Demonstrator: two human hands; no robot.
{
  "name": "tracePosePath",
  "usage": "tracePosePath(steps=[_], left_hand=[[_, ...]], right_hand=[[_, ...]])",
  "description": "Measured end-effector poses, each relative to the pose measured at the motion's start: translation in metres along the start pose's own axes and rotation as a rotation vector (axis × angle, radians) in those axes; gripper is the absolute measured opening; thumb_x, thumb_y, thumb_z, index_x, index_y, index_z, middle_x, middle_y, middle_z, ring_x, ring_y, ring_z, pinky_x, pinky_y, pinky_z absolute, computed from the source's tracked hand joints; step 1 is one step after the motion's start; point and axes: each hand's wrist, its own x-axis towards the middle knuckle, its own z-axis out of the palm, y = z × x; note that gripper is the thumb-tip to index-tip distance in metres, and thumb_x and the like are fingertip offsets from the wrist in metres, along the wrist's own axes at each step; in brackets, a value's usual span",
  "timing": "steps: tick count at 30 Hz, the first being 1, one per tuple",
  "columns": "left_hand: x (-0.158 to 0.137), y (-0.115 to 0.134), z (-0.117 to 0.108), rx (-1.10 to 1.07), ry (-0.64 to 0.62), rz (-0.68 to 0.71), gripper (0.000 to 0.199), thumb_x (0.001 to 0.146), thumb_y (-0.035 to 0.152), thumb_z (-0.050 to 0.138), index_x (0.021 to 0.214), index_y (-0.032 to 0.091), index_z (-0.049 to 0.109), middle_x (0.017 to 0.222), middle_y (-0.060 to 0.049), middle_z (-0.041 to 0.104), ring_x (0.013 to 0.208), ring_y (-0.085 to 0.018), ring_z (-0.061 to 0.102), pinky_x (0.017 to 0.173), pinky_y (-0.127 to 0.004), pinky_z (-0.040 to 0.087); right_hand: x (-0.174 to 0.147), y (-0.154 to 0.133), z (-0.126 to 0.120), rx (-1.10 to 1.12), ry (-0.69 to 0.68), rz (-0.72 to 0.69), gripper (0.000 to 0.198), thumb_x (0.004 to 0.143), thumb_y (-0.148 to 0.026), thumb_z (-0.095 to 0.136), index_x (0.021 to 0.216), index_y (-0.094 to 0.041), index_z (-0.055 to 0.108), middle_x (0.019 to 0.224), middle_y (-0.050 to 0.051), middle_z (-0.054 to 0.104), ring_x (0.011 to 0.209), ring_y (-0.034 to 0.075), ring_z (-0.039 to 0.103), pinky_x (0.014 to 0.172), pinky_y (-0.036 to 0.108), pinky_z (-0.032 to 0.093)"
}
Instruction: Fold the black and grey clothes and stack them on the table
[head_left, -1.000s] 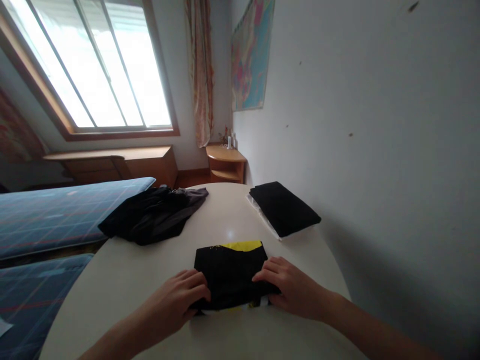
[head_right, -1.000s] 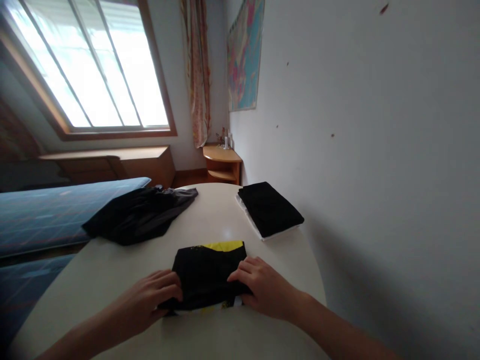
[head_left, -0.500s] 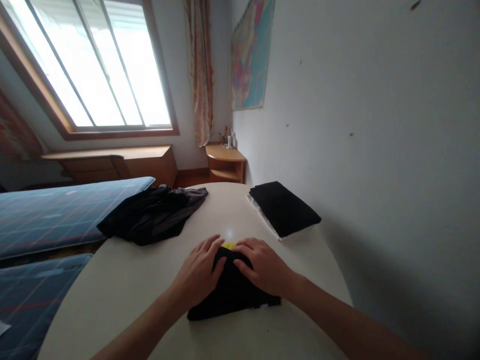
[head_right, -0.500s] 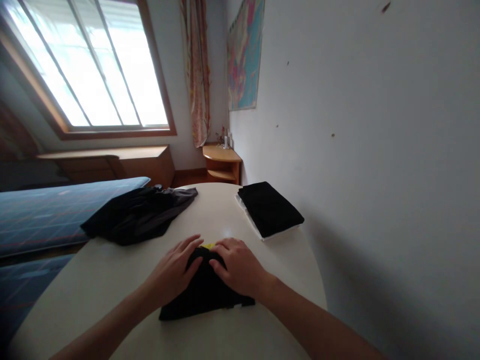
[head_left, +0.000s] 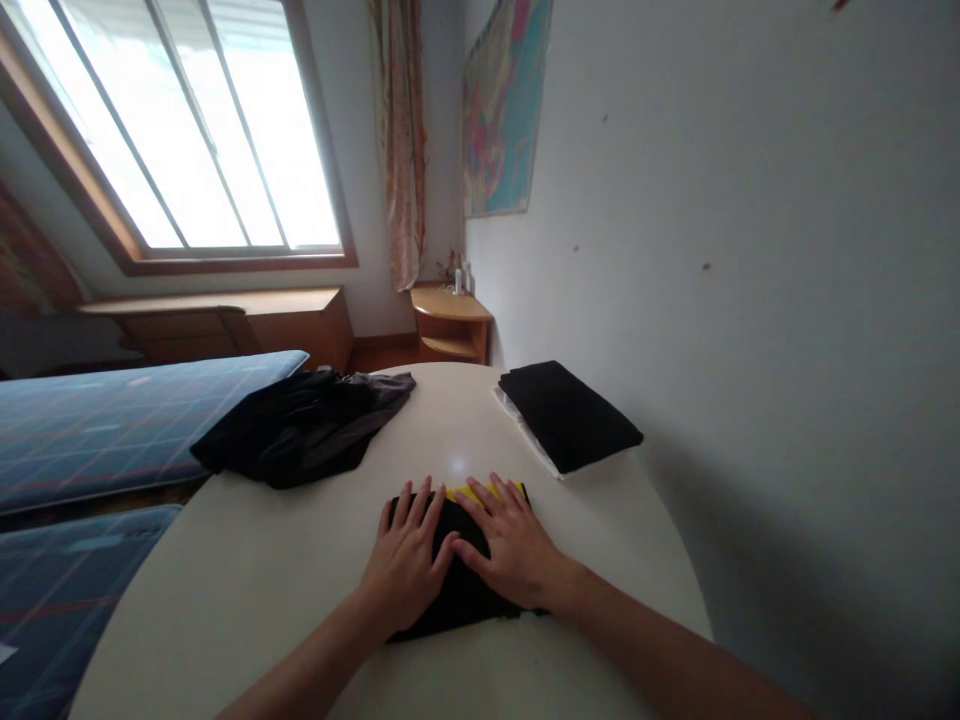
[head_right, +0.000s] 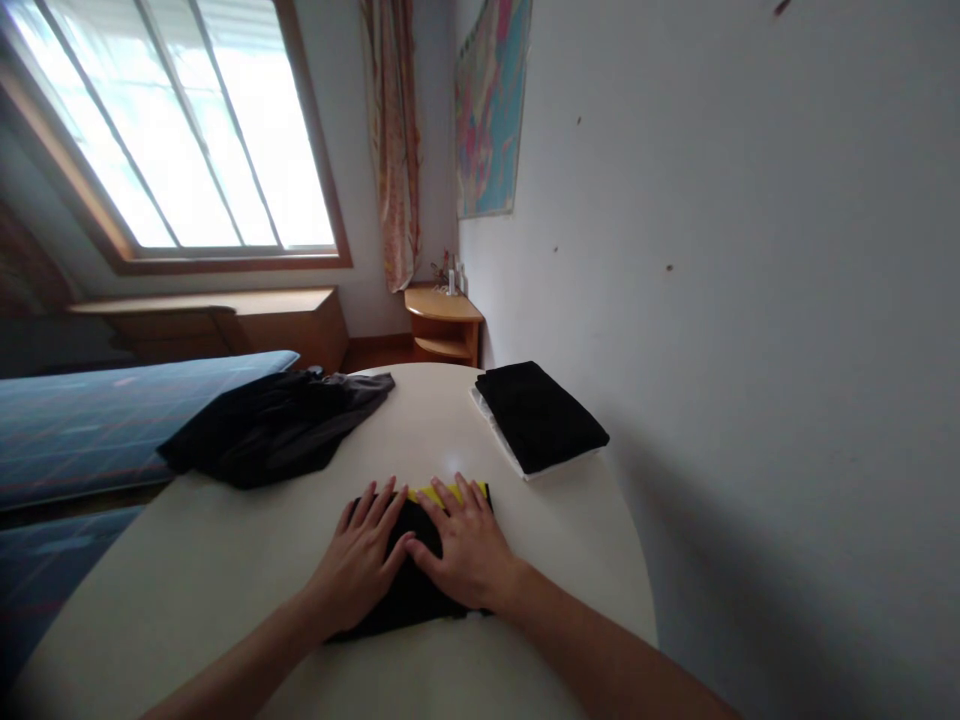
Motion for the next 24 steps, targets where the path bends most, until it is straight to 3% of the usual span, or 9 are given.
tracePosePath(steps=[3, 8, 10, 16, 24], left_hand=[[0.0, 0.0, 0.002, -0.024, 0.027, -0.002, 0.061, 0.099, 0.045, 0.042, 0.154, 0.02, 0.038, 0.163, -0.008, 0.029, 0.15, -0.033, 0.024, 0.118, -0.053, 0.027], [0.0, -0.001, 0.005, -0.117, 0.068, -0.021, 0.06, 0.099, 0.045, 0.042, 0.152, 0.018, 0.04, 0.159, -0.01, 0.038, 0.15, -0.03, 0.027, 0.119, -0.052, 0.026], [0.001, -0.003, 0.006, -0.162, 0.088, -0.043, 0.057, 0.099, 0.04, 0.042, 0.15, 0.016, 0.042, 0.157, -0.01, 0.042, 0.148, -0.028, 0.03, 0.12, -0.049, 0.027], [0.005, -0.02, 0.005, -0.213, 0.15, -0.146, 0.049, 0.096, 0.028, 0.039, 0.142, 0.012, 0.049, 0.147, -0.013, 0.053, 0.139, -0.026, 0.045, 0.117, -0.045, 0.034], [0.008, -0.028, 0.0, -0.202, 0.166, -0.139, 0.048, 0.094, 0.032, 0.048, 0.137, 0.011, 0.051, 0.139, -0.014, 0.059, 0.131, -0.028, 0.051, 0.114, -0.046, 0.037]], right_hand=[[0.003, -0.001, -0.004, 0.005, -0.031, 0.002, 0.07, 0.096, -0.068, 0.035, 0.154, -0.029, 0.037, 0.162, 0.006, 0.032, 0.15, 0.035, 0.02, 0.121, 0.055, 0.012], [0.029, -0.003, -0.02, -0.037, -0.001, 0.03, 0.056, 0.101, -0.057, 0.034, 0.136, -0.022, 0.06, 0.136, 0.012, 0.063, 0.127, 0.029, 0.054, 0.111, 0.046, 0.033], [0.046, -0.003, -0.025, -0.065, -0.002, 0.067, 0.053, 0.101, -0.053, 0.035, 0.127, -0.019, 0.066, 0.124, 0.014, 0.069, 0.118, 0.028, 0.06, 0.104, 0.042, 0.04], [0.078, 0.001, -0.029, -0.018, -0.139, 0.071, 0.048, 0.09, -0.058, 0.053, 0.11, -0.019, 0.072, 0.111, 0.013, 0.074, 0.104, 0.027, 0.068, 0.086, 0.033, 0.048], [0.064, 0.011, -0.047, 0.071, -0.317, 0.071, 0.046, 0.083, -0.059, 0.064, 0.096, -0.017, 0.077, 0.093, 0.01, 0.076, 0.082, 0.023, 0.069, 0.067, 0.028, 0.045]])
